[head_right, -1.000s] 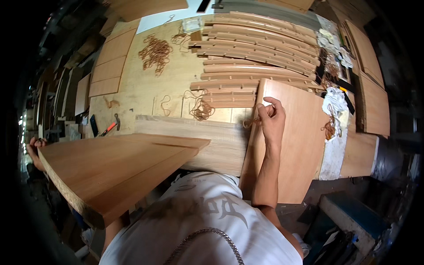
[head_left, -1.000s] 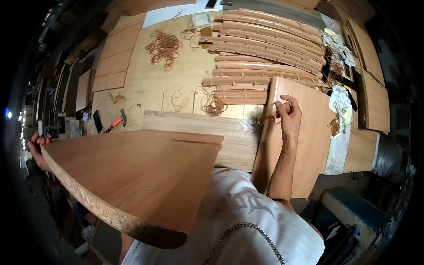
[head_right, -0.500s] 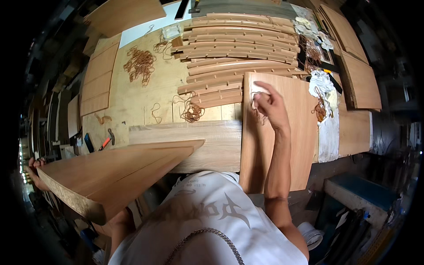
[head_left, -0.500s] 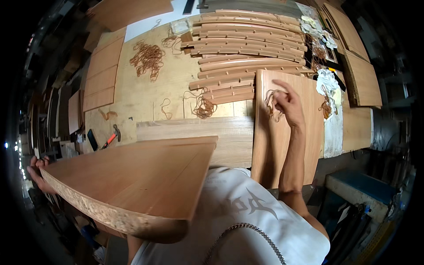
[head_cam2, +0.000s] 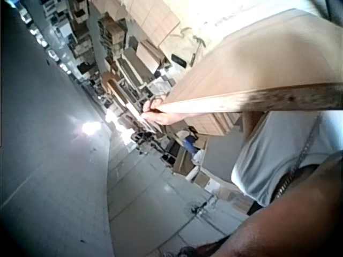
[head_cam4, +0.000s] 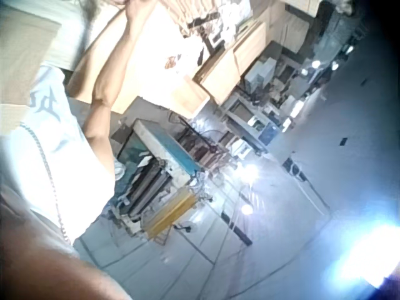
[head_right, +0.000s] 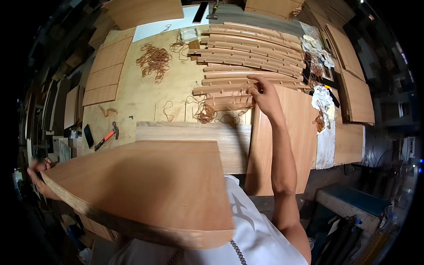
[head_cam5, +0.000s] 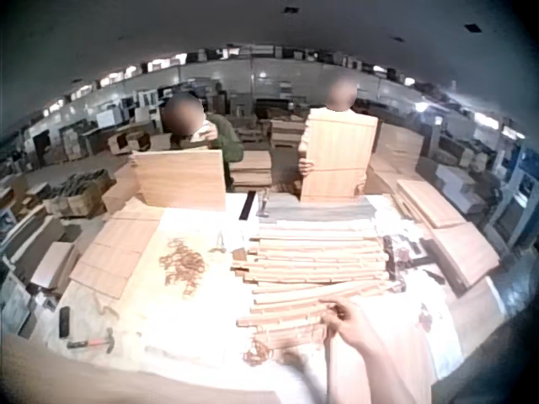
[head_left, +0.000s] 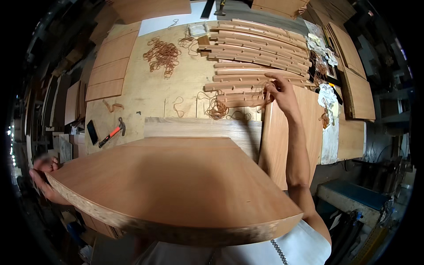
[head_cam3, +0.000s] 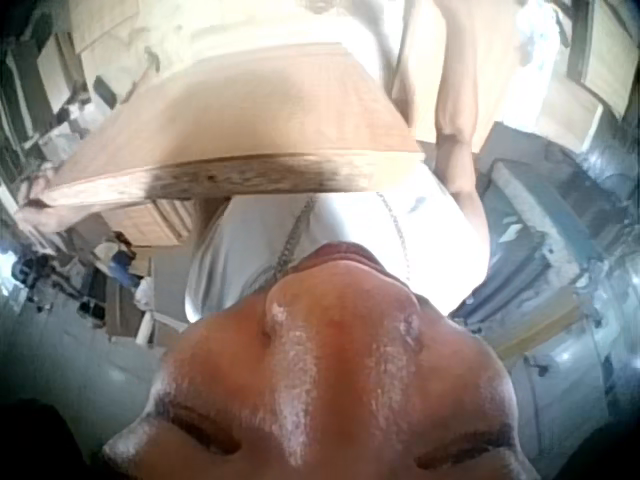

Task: The person handles a large wooden panel, inspecting the edges and holes, then picks up and stretches a large rubber band around the panel to secure its components.

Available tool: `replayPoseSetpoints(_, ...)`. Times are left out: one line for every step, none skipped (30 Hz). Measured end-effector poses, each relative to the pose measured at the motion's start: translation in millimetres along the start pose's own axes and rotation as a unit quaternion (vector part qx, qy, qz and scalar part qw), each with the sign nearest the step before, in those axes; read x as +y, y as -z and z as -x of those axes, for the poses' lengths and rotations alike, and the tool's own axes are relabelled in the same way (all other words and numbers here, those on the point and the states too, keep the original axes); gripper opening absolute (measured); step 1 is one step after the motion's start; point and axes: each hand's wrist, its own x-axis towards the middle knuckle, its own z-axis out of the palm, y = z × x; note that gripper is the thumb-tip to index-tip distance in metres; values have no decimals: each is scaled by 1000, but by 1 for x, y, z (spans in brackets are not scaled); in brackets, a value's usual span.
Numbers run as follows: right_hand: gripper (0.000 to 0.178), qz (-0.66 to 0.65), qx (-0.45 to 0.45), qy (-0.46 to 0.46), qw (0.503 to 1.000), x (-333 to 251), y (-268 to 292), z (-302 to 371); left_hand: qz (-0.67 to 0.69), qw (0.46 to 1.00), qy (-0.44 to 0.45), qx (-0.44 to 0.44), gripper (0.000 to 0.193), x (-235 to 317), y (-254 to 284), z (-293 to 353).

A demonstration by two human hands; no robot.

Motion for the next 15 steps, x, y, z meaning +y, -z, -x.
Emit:
replayPoseSetpoints(35, 107, 21, 8, 994, 5, -5, -4, 32, 997, 52, -41, 38, 9, 3, -2)
replayPoseSetpoints(34, 219, 48, 18, 974, 6, -9, -8, 41, 997, 54, -43, 38, 8, 0, 0)
replayPoseSetpoints(32, 121, 10, -33, 992, -5, -18, -7, 43, 997, 54, -34, 38, 13, 1, 7)
replayPoseSetpoints(32, 121, 17, -30, 992, -11, -25, -8, 46, 997, 55, -26, 38, 15, 4, 8)
replayPoseSetpoints(31, 119, 28, -27, 992, -15, -28, -8, 96, 990, 51, -93, 38, 13, 9, 4)
replayPoseSetpoints(31, 118, 41, -23, 992, -18, -31, -8, 103, 988, 58, -98, 39, 13, 12, 4)
replayPoseSetpoints(30, 92, 36, -41, 994, -16, -30, -5, 111, 986, 65, -104, 39, 15, 12, 6)
replayPoseSetpoints(31, 55, 19, -46, 997, -18, -30, -5, 122, 984, 71, -111, 39, 16, 13, 8)
replayPoseSetpoints(31, 17, 4, -51, 999, -22, -29, -4, 137, 979, 63, -139, 39, 17, 10, 8)
replayPoseSetpoints(32, -20, -11, -56, 998, -25, -28, -3, 117, 987, 32, -110, 39, 18, 2, 13)
replayPoseSetpoints(35, -97, -36, -84, 991, -51, -40, 1, 93, 993, 6, -75, 39, 21, -13, 23)
replayPoseSetpoints(38, -146, -66, -59, 985, -64, -38, 2, 146, 983, 36, -104, 39, 16, -10, 14)
replayPoseSetpoints(38, -144, -80, -52, 985, -80, -36, 7, 195, 969, 75, -129, 39, 11, -7, 7)
replayPoseSetpoints(38, -142, -100, -40, 984, -109, -46, 11, 126, 983, 87, -99, 40, 6, -9, 2)
replayPoseSetpoints(38, -98, -107, -31, 989, -129, -46, 16, 193, 964, 117, -142, 40, -9, -20, 0)
